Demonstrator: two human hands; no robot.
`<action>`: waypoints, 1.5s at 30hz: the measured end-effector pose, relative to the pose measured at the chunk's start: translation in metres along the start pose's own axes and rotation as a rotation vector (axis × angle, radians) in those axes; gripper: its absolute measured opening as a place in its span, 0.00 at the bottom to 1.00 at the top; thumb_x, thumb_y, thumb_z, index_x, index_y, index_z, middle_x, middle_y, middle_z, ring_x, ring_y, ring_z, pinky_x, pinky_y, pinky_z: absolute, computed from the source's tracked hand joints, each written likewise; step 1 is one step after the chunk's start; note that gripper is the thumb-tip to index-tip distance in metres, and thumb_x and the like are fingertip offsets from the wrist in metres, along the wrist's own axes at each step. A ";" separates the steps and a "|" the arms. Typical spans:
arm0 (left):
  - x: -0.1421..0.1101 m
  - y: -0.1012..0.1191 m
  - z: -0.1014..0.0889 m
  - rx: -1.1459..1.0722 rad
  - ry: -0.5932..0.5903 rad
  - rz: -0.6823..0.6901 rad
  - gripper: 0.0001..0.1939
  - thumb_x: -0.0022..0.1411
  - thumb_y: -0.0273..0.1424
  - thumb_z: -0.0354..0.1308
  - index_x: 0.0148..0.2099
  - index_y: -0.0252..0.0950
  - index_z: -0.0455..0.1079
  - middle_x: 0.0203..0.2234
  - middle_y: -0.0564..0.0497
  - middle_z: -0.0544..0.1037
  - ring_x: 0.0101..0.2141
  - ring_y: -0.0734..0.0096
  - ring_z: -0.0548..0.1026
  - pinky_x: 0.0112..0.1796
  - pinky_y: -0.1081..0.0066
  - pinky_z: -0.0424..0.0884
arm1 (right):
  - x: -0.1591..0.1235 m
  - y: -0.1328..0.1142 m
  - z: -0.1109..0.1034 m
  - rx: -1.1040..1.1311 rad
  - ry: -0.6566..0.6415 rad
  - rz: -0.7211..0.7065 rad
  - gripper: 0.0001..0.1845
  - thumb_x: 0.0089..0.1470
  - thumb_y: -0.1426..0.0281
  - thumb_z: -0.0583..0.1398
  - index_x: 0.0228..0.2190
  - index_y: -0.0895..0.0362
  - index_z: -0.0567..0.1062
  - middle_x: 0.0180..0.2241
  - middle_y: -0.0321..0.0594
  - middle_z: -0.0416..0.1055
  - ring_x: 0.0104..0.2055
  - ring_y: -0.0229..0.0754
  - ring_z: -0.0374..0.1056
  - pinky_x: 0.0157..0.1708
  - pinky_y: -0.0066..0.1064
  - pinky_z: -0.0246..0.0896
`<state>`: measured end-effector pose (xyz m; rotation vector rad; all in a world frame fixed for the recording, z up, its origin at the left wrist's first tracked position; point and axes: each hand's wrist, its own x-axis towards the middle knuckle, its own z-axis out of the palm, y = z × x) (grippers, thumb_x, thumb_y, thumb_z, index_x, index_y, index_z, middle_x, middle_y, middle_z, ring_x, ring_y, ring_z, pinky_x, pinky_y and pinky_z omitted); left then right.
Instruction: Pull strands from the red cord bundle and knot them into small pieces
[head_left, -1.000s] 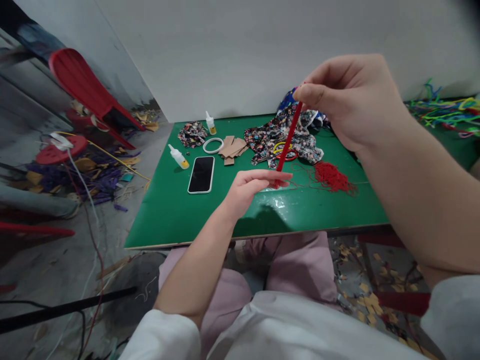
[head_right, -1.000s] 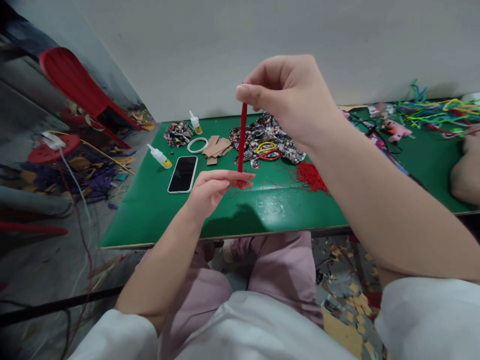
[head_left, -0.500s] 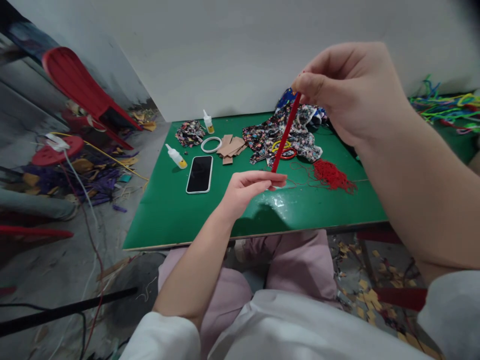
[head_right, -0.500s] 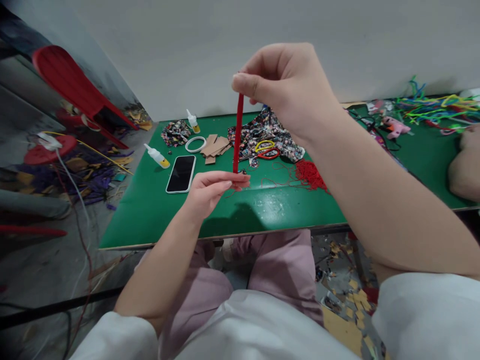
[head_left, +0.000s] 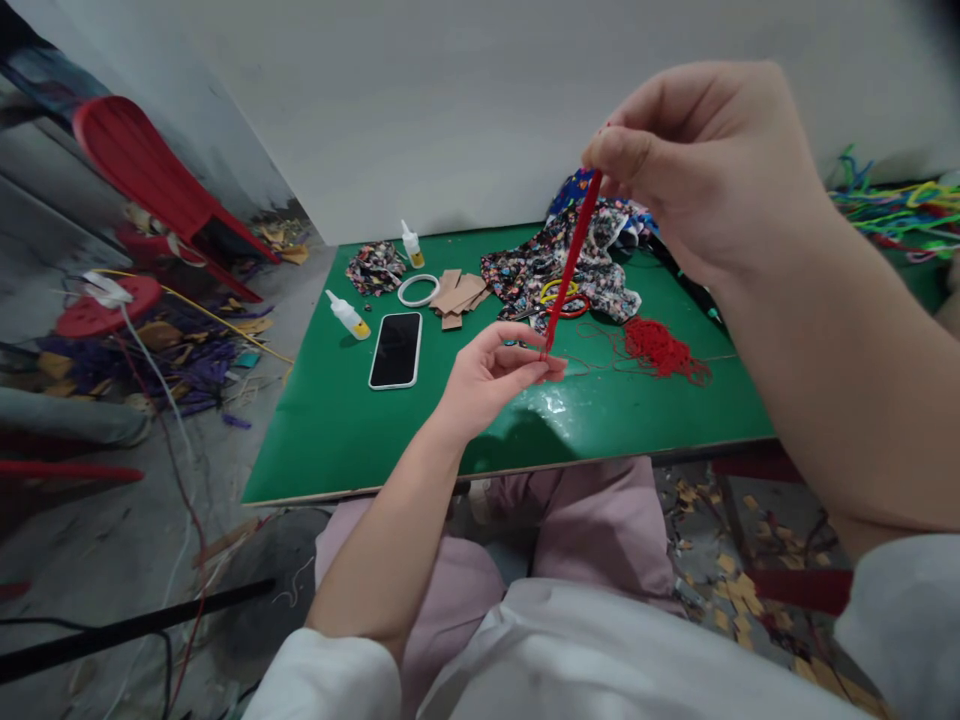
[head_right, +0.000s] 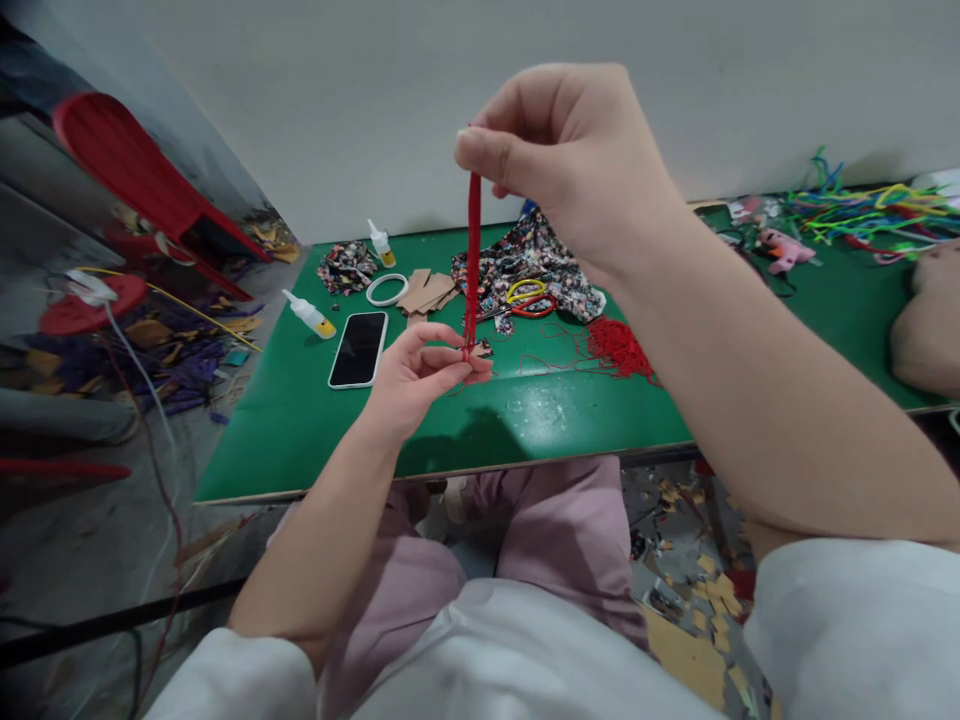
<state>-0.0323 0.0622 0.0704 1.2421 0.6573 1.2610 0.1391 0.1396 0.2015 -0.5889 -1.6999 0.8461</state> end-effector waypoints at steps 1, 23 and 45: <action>0.000 0.000 0.000 -0.009 0.005 -0.007 0.10 0.54 0.27 0.62 0.40 0.37 0.67 0.29 0.53 0.81 0.33 0.66 0.80 0.38 0.66 0.78 | 0.000 0.000 0.000 0.001 0.001 -0.005 0.06 0.44 0.76 0.66 0.21 0.53 0.79 0.20 0.32 0.69 0.23 0.32 0.63 0.25 0.28 0.60; 0.017 0.006 -0.005 0.265 0.135 0.376 0.05 0.55 0.30 0.60 0.37 0.39 0.72 0.46 0.50 0.75 0.50 0.65 0.71 0.49 0.63 0.68 | -0.001 -0.006 0.000 0.000 0.010 -0.009 0.06 0.44 0.74 0.66 0.21 0.51 0.79 0.21 0.31 0.70 0.24 0.32 0.63 0.26 0.28 0.62; 0.026 -0.031 0.041 0.078 0.357 0.146 0.23 0.54 0.33 0.62 0.54 0.43 0.66 0.37 0.52 0.79 0.40 0.67 0.77 0.44 0.64 0.73 | -0.002 -0.004 0.000 0.024 0.022 -0.047 0.04 0.44 0.73 0.67 0.22 0.53 0.78 0.22 0.33 0.69 0.25 0.34 0.63 0.27 0.28 0.62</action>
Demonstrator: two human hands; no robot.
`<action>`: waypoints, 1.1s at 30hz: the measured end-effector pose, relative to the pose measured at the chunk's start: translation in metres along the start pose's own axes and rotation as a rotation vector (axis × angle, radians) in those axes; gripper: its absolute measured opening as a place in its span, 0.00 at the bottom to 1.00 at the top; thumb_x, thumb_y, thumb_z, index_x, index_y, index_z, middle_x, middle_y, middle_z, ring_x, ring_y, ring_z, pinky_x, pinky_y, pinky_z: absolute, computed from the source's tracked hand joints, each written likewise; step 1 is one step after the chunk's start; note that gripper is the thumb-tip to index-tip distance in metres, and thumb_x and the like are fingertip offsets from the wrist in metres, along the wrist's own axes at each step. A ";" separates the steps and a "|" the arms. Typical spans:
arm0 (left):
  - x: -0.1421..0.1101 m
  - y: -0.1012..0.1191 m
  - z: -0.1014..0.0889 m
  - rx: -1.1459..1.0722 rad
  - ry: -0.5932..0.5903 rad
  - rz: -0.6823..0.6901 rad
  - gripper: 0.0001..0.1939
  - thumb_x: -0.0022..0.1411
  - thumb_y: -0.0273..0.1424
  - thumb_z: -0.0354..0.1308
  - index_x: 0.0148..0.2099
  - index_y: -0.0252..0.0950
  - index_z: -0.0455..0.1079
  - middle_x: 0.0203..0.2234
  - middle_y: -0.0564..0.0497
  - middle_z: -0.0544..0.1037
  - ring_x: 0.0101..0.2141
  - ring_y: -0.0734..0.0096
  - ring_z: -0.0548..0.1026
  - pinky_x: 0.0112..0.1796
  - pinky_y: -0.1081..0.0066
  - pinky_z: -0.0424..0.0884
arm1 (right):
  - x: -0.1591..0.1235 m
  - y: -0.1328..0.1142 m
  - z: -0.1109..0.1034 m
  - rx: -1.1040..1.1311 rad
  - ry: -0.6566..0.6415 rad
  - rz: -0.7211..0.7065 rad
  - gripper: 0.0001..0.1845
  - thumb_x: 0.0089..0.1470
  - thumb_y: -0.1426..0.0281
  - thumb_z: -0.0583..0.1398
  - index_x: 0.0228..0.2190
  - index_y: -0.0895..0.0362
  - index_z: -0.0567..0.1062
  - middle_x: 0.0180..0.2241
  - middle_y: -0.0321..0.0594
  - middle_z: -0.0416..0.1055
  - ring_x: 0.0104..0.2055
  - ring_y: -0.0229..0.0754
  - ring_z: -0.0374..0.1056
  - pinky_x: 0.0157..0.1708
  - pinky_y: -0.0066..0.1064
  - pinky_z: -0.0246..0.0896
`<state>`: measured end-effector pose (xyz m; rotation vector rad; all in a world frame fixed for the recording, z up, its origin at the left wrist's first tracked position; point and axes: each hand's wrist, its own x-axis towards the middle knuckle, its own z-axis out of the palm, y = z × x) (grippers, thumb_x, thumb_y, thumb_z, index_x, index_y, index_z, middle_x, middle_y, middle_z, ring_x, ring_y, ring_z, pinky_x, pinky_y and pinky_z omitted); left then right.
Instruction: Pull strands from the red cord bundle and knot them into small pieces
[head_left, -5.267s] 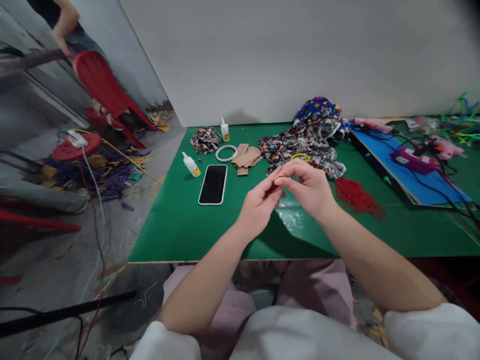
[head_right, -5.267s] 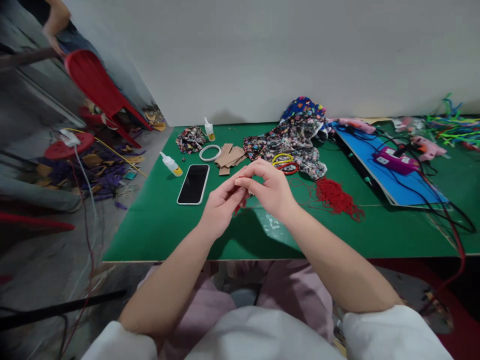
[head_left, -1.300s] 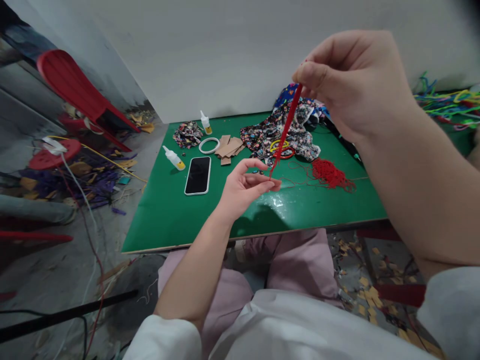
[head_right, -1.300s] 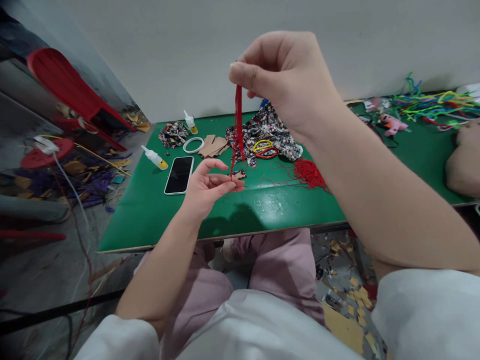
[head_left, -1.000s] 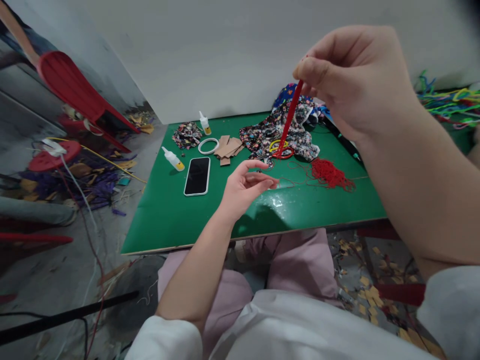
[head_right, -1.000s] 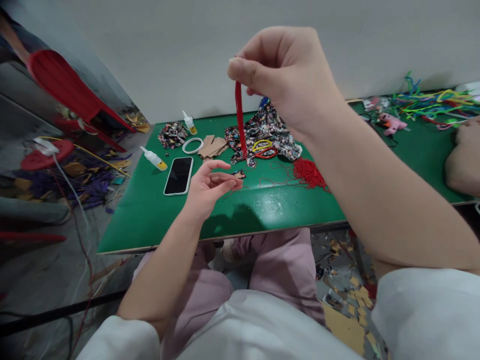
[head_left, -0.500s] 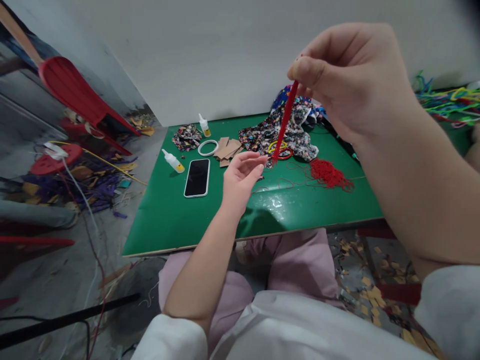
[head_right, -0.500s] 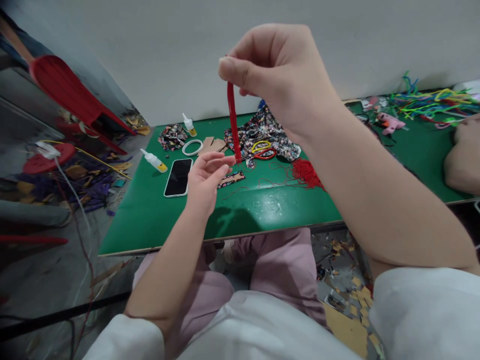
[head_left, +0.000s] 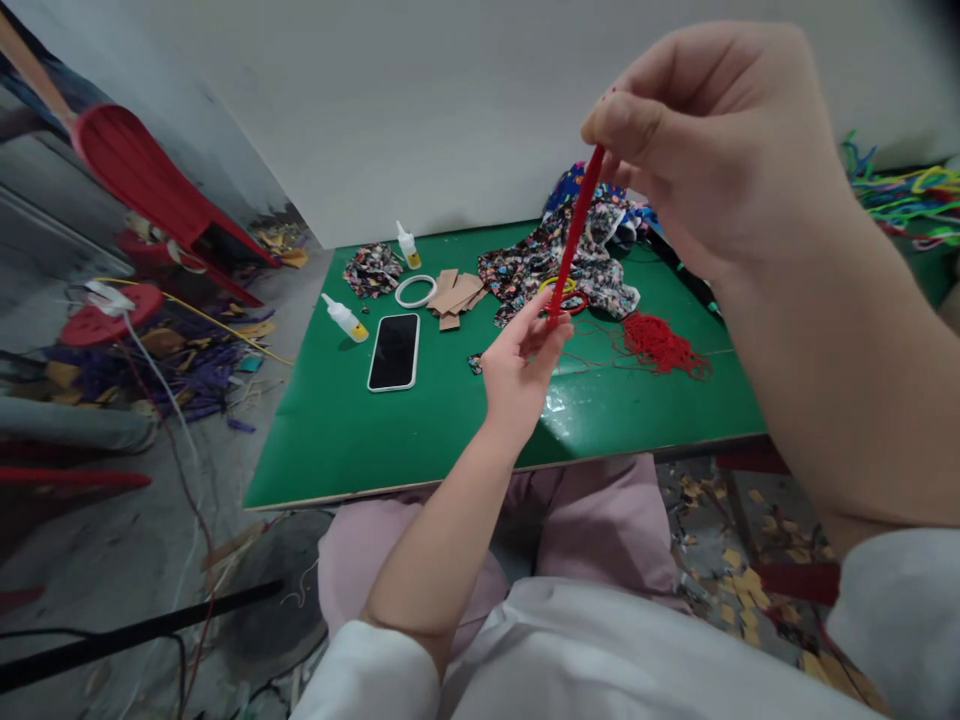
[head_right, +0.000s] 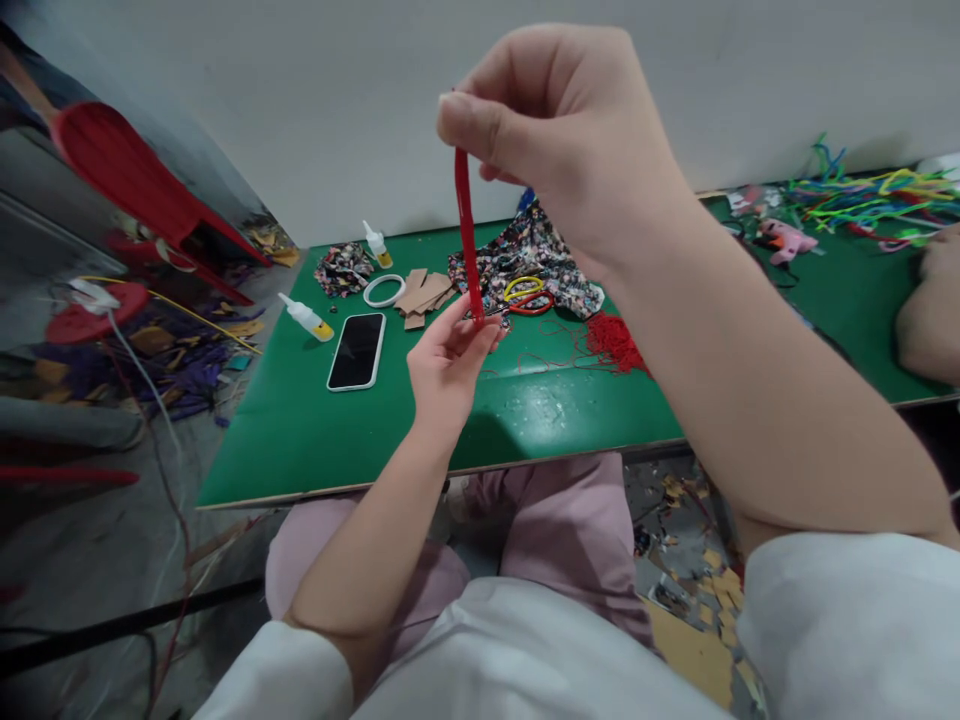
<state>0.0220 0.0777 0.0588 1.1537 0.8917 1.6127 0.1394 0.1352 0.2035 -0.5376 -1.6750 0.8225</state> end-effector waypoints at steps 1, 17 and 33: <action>-0.001 -0.001 0.000 0.007 0.019 -0.008 0.21 0.55 0.33 0.61 0.52 0.42 0.67 0.36 0.52 0.79 0.39 0.68 0.78 0.44 0.63 0.73 | 0.000 0.000 0.000 -0.016 0.006 0.010 0.04 0.44 0.73 0.67 0.22 0.52 0.78 0.22 0.33 0.69 0.25 0.34 0.63 0.27 0.28 0.63; -0.007 0.002 -0.005 0.054 -0.014 -0.012 0.25 0.59 0.34 0.58 0.58 0.43 0.60 0.37 0.50 0.80 0.39 0.68 0.78 0.43 0.66 0.72 | -0.001 -0.003 -0.002 0.014 0.004 0.017 0.04 0.44 0.73 0.66 0.22 0.53 0.78 0.22 0.33 0.68 0.25 0.34 0.63 0.27 0.29 0.61; -0.018 -0.012 -0.033 0.232 -0.013 -0.124 0.13 0.55 0.26 0.56 0.44 0.37 0.63 0.28 0.52 0.78 0.32 0.71 0.79 0.38 0.69 0.74 | -0.034 0.045 -0.019 0.163 0.313 0.312 0.10 0.33 0.66 0.71 0.18 0.55 0.76 0.19 0.31 0.67 0.22 0.32 0.60 0.26 0.29 0.60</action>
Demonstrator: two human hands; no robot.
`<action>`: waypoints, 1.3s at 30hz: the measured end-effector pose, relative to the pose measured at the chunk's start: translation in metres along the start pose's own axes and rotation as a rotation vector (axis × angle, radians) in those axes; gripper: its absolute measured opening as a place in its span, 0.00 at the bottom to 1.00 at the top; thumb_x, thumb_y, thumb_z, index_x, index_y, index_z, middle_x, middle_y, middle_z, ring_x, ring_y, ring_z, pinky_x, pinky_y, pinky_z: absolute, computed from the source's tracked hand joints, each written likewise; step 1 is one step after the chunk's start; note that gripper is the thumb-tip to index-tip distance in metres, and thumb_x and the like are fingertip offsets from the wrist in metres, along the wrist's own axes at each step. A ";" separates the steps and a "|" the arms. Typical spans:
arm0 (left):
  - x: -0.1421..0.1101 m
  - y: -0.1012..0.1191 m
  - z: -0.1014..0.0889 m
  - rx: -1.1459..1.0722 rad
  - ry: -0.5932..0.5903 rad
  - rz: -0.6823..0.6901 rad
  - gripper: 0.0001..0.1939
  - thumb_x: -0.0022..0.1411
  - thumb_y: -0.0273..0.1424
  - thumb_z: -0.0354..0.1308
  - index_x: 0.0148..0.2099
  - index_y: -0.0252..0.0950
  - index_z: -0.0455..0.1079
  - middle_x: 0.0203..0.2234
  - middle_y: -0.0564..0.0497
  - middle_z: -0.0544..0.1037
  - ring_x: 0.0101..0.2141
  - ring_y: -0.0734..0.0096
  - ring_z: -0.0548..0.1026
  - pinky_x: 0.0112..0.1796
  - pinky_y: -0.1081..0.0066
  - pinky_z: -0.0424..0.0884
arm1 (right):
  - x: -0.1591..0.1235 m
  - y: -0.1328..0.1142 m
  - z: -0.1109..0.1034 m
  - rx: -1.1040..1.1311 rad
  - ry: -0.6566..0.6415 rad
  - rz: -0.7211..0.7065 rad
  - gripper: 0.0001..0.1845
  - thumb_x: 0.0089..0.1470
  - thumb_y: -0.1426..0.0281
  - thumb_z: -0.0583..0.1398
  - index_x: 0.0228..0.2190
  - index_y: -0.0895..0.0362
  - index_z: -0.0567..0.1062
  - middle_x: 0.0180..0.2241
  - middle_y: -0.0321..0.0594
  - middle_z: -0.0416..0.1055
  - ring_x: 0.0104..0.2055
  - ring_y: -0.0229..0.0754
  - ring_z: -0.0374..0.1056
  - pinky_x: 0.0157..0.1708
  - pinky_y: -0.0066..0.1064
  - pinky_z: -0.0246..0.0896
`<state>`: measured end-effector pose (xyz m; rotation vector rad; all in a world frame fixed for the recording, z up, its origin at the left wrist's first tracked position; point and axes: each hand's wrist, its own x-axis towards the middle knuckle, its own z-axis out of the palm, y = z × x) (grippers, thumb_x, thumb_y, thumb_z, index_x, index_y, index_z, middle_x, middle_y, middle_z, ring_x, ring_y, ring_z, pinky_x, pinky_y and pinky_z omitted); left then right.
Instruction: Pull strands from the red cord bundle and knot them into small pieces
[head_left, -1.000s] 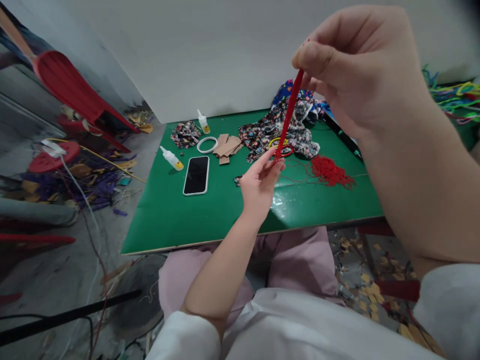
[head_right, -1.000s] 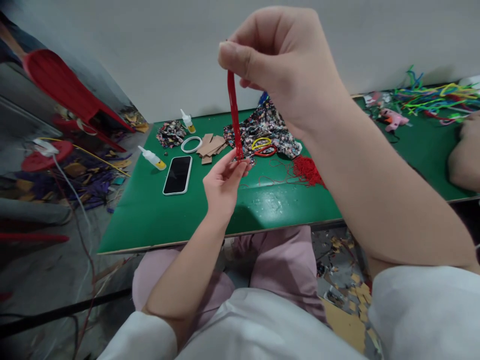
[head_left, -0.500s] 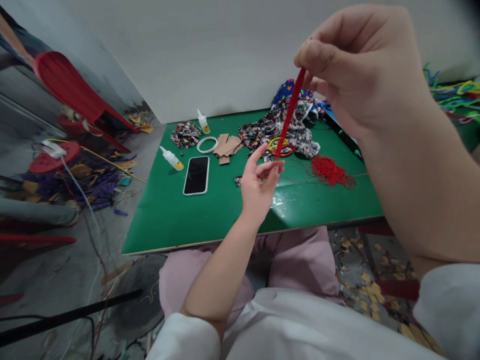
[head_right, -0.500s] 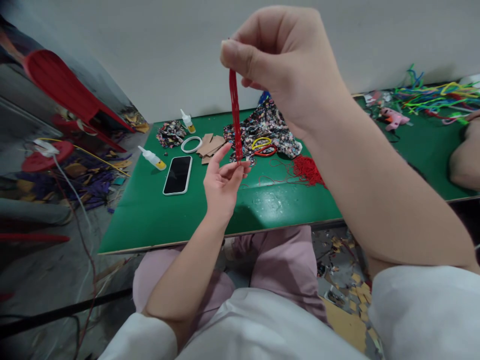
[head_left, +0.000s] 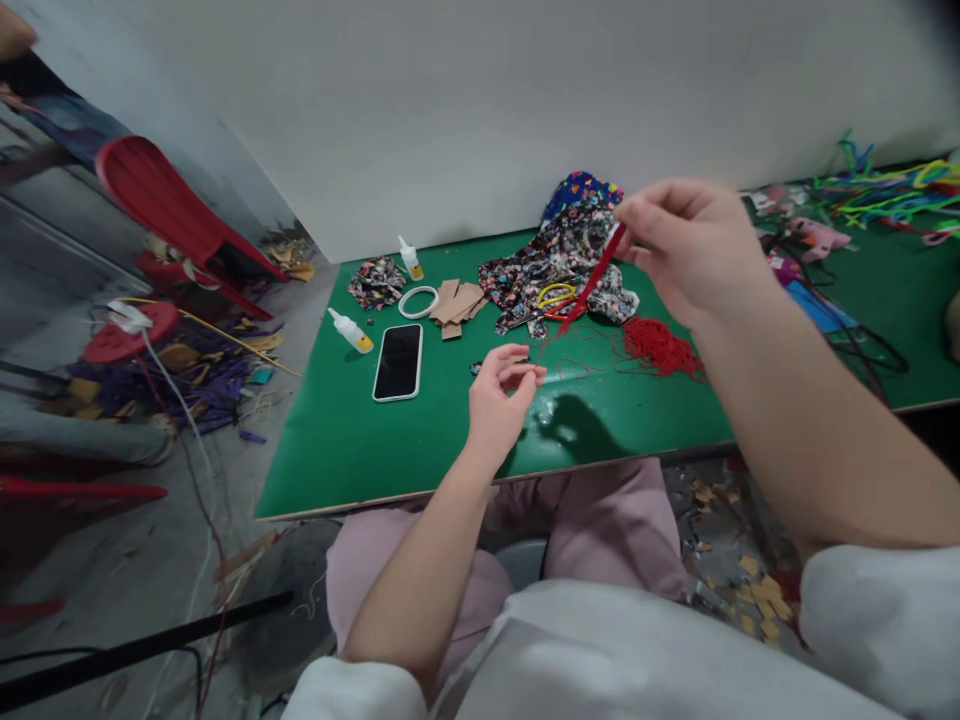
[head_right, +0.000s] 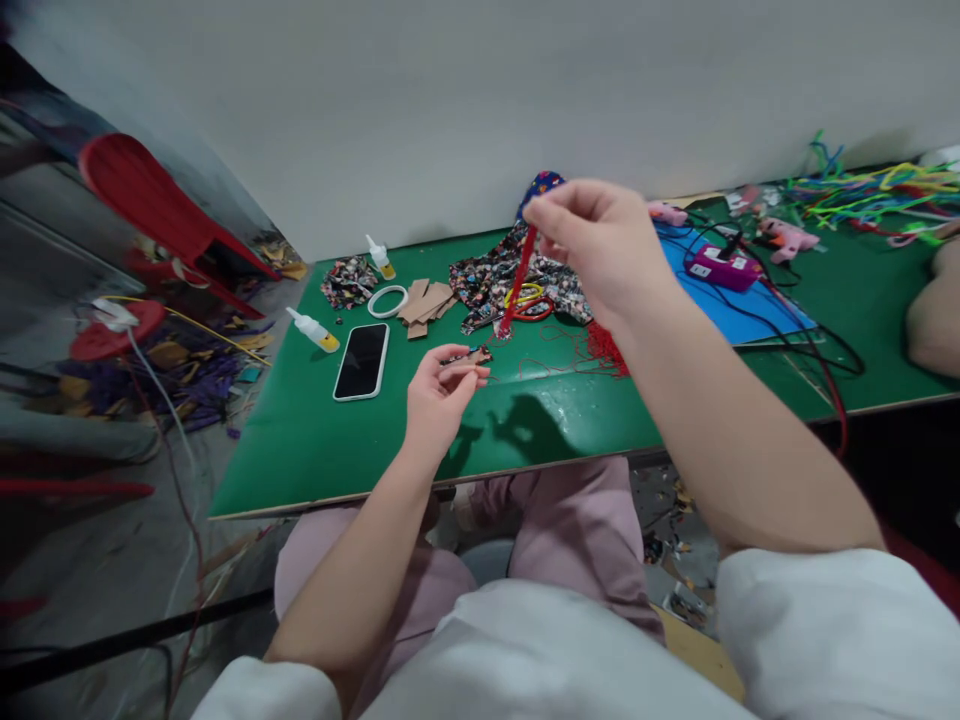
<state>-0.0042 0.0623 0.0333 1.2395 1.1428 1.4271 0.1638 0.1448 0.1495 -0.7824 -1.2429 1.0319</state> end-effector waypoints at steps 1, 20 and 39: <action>-0.002 -0.004 -0.005 0.046 -0.029 -0.020 0.13 0.55 0.26 0.56 0.44 0.36 0.64 0.29 0.52 0.78 0.32 0.71 0.79 0.38 0.69 0.73 | -0.004 0.007 -0.006 -0.002 0.030 0.028 0.10 0.33 0.66 0.71 0.18 0.55 0.76 0.19 0.31 0.67 0.22 0.31 0.61 0.26 0.29 0.60; 0.027 -0.012 -0.100 1.505 -0.305 0.293 0.17 0.62 0.27 0.44 0.46 0.35 0.73 0.39 0.44 0.79 0.40 0.58 0.74 0.43 0.60 0.69 | -0.077 0.055 -0.158 0.024 0.406 0.144 0.12 0.34 0.62 0.71 0.20 0.54 0.75 0.21 0.32 0.69 0.25 0.34 0.66 0.31 0.31 0.69; 0.102 -0.062 0.133 1.421 -0.552 0.288 0.16 0.62 0.38 0.48 0.37 0.34 0.74 0.32 0.44 0.76 0.36 0.61 0.73 0.35 0.67 0.66 | -0.086 0.114 -0.178 0.406 0.392 0.274 0.16 0.36 0.62 0.70 0.21 0.56 0.70 0.23 0.30 0.67 0.20 0.29 0.60 0.20 0.23 0.59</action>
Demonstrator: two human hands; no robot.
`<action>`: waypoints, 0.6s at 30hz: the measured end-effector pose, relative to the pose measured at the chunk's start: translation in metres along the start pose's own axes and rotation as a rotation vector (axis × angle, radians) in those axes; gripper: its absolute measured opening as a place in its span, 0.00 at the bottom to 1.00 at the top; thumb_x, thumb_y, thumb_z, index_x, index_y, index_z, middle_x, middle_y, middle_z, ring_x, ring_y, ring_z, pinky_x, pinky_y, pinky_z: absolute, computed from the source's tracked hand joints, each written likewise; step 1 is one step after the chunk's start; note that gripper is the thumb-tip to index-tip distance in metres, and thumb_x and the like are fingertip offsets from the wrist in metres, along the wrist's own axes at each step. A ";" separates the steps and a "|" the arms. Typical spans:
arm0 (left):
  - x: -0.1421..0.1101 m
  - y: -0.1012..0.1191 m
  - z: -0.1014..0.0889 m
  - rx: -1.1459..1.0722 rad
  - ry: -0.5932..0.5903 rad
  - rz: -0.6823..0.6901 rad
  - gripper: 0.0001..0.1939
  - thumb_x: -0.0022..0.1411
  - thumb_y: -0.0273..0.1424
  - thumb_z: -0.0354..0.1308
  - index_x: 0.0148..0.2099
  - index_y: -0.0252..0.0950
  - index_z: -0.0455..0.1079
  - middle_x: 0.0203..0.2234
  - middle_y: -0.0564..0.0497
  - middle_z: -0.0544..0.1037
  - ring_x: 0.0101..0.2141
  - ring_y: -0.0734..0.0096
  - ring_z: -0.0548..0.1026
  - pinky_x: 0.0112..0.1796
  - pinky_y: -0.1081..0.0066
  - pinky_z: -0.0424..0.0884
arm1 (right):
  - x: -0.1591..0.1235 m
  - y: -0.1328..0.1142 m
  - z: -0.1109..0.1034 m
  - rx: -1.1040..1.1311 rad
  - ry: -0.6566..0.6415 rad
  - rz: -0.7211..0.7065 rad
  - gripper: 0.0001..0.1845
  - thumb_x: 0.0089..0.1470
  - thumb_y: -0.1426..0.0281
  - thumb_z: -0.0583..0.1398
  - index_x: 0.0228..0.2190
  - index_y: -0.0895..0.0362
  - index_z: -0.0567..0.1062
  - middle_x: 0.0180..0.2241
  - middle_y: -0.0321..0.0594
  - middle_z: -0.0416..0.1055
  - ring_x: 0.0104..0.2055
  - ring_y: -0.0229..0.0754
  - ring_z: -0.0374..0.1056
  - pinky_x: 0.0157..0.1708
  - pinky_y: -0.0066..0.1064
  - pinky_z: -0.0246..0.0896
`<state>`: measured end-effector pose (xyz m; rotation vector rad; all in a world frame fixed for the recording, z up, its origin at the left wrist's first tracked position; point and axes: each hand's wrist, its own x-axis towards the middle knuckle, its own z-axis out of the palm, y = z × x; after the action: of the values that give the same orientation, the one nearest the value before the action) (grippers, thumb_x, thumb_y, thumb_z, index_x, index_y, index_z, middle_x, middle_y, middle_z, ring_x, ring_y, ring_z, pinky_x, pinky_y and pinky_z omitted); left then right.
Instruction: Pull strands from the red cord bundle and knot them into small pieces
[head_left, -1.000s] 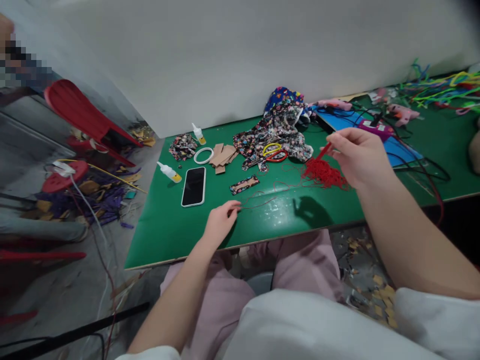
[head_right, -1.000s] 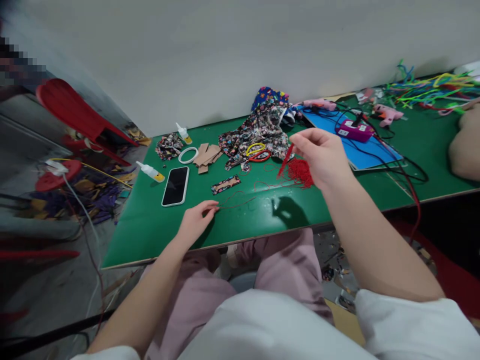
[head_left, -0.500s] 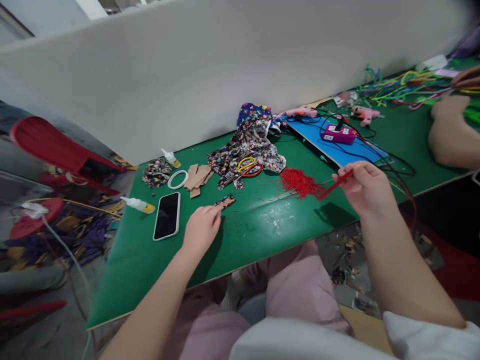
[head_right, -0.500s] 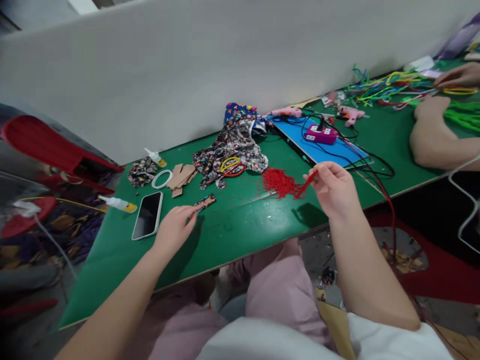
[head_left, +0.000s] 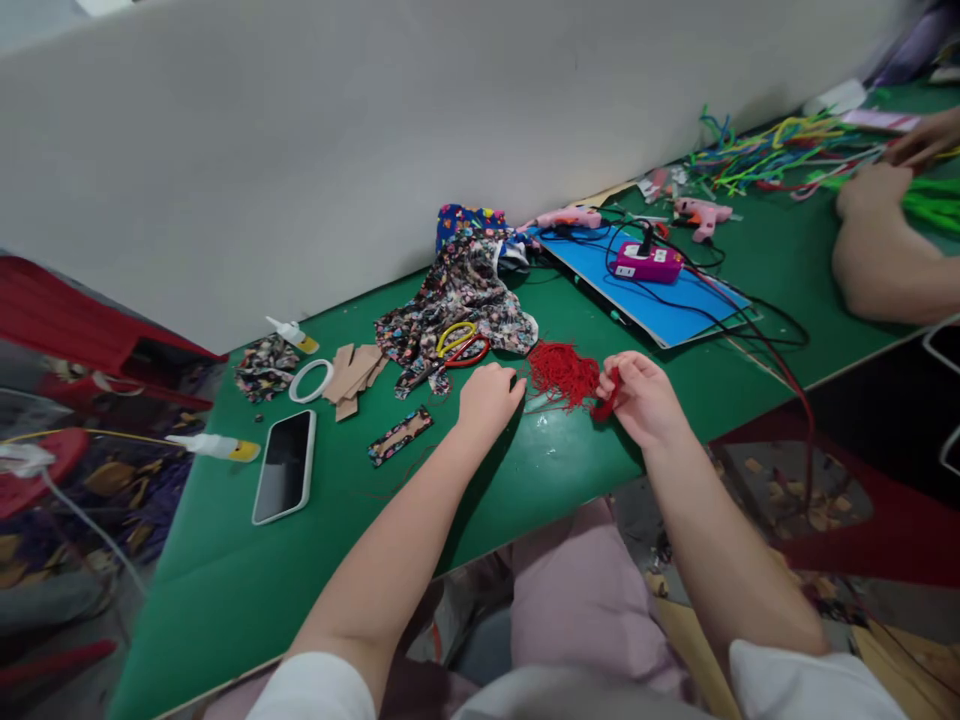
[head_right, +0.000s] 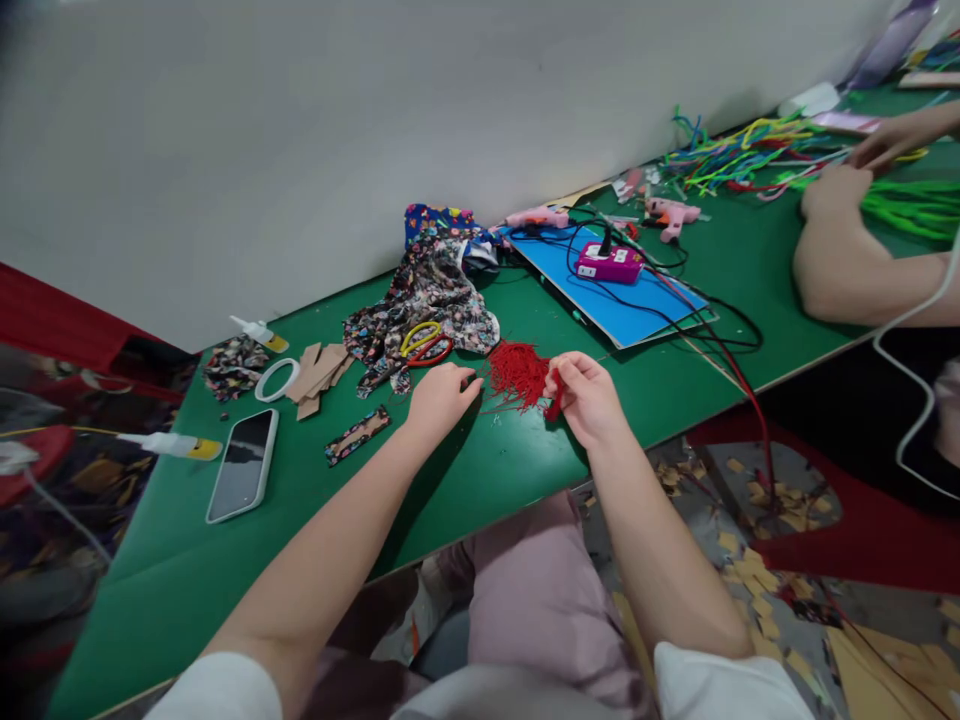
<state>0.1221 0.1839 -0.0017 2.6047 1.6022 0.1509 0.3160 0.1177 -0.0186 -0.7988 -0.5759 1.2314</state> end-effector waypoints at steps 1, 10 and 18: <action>0.002 0.001 0.002 0.010 0.004 -0.017 0.16 0.62 0.37 0.48 0.37 0.34 0.74 0.32 0.44 0.75 0.37 0.61 0.73 0.35 0.67 0.66 | 0.001 0.003 -0.002 0.001 0.007 0.008 0.16 0.36 0.62 0.70 0.21 0.56 0.70 0.22 0.30 0.66 0.20 0.29 0.60 0.20 0.23 0.58; 0.011 0.000 0.011 -0.170 0.056 -0.075 0.11 0.60 0.27 0.47 0.32 0.33 0.71 0.34 0.41 0.74 0.40 0.57 0.71 0.39 0.62 0.64 | -0.002 0.007 -0.003 -0.073 0.049 0.015 0.13 0.37 0.63 0.69 0.21 0.55 0.73 0.18 0.31 0.67 0.19 0.31 0.61 0.19 0.23 0.58; 0.019 -0.034 0.008 -0.600 0.061 -0.176 0.09 0.60 0.33 0.48 0.36 0.36 0.68 0.31 0.48 0.77 0.32 0.68 0.75 0.33 0.70 0.68 | -0.003 0.004 -0.001 -0.121 0.085 0.035 0.14 0.36 0.61 0.69 0.22 0.56 0.73 0.16 0.31 0.67 0.18 0.31 0.62 0.18 0.23 0.58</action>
<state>0.1016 0.2157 -0.0125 2.0138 1.4971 0.5986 0.3135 0.1147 -0.0223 -0.9618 -0.5728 1.1974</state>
